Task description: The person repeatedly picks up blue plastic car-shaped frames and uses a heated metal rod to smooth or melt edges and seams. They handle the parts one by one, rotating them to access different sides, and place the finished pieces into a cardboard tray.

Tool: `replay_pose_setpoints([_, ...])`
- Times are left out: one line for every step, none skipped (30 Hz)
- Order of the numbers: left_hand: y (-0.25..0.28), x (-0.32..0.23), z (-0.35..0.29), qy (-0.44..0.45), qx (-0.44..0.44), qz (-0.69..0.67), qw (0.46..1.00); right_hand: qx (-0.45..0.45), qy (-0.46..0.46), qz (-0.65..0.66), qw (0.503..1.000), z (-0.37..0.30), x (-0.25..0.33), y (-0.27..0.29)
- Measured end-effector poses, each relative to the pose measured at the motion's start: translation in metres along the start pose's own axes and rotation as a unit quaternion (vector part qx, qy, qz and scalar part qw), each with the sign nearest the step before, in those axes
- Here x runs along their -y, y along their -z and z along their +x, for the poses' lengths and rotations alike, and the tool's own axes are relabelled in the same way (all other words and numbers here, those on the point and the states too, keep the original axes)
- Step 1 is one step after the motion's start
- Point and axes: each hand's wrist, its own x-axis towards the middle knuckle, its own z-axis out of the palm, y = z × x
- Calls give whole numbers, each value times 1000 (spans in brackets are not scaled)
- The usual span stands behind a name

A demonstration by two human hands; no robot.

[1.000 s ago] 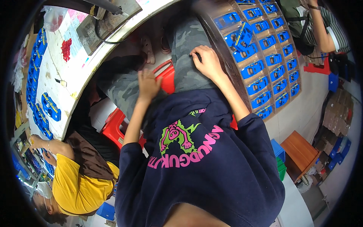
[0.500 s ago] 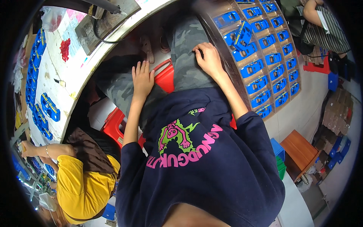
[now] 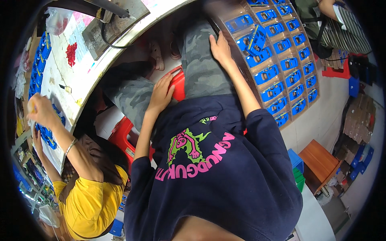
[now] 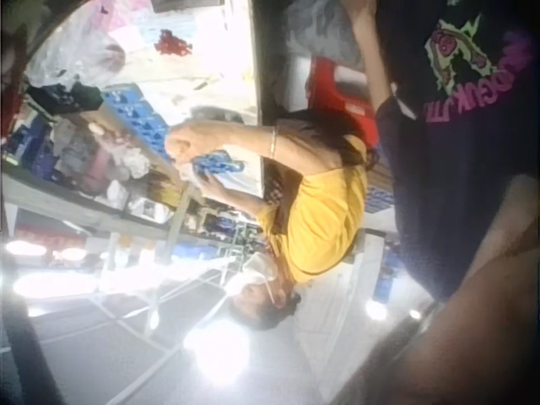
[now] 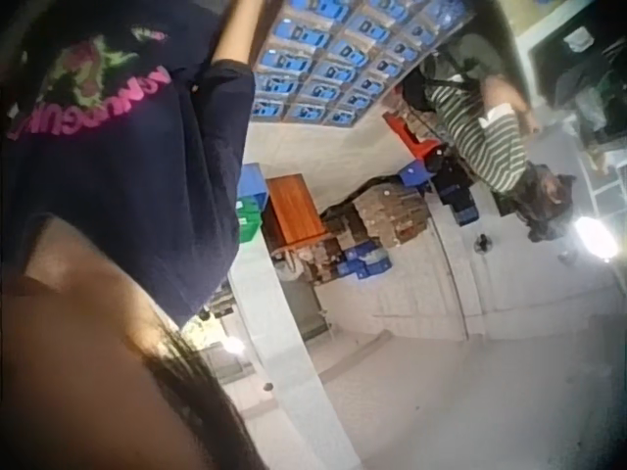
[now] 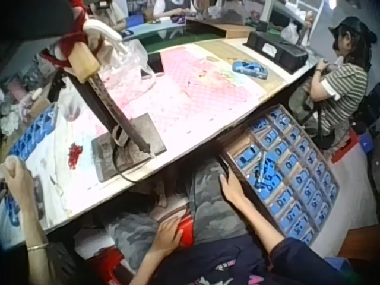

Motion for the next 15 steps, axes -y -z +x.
replay_pose_setpoints([6,-1,-4,12,-11,-6,1000,-9,42,-24,999,-6,27,11])
replay_pose_setpoints([9,-2,-9,17,-35,-2,999,12,154,-31,988,-12,46,21])
replay_pose_setpoints([10,-1,-12,27,-41,-10,999,33,254,-46,965,-20,55,28])
replay_pose_setpoints([11,1,-15,36,-47,-18,998,70,288,-35,954,-26,55,26])
replay_pose_setpoints([13,3,-17,46,-53,-26,997,76,269,-56,958,-32,49,20])
replay_pose_setpoints([15,3,-19,60,-65,6,996,39,252,-75,964,-33,37,13])
replay_pose_setpoints([19,4,-21,75,-80,39,993,3,238,-92,967,-29,27,6])
replay_pose_setpoints([22,6,-24,91,-95,72,989,3,112,-23,993,-25,16,1])
replay_pose_setpoints([28,12,-28,108,-123,118,979,25,-36,-28,999,-22,18,1])
replay_pose_setpoints([33,21,-32,125,-151,163,967,36,-52,-54,997,-21,19,3])
replay_pose_setpoints([39,30,-37,140,-178,208,951,46,-69,-81,993,-23,19,5])
replay_pose_setpoints([44,43,-45,187,-188,241,933,41,-33,-62,997,-24,19,4])
replay_pose_setpoints([49,53,-48,215,-223,247,918,35,6,-109,993,-29,25,4])
replay_pose_setpoints([55,64,-49,241,-256,252,902,28,44,-155,987,-34,30,4])
replay_pose_setpoints([58,75,-49,267,-290,254,883,20,82,-203,976,-35,34,4])
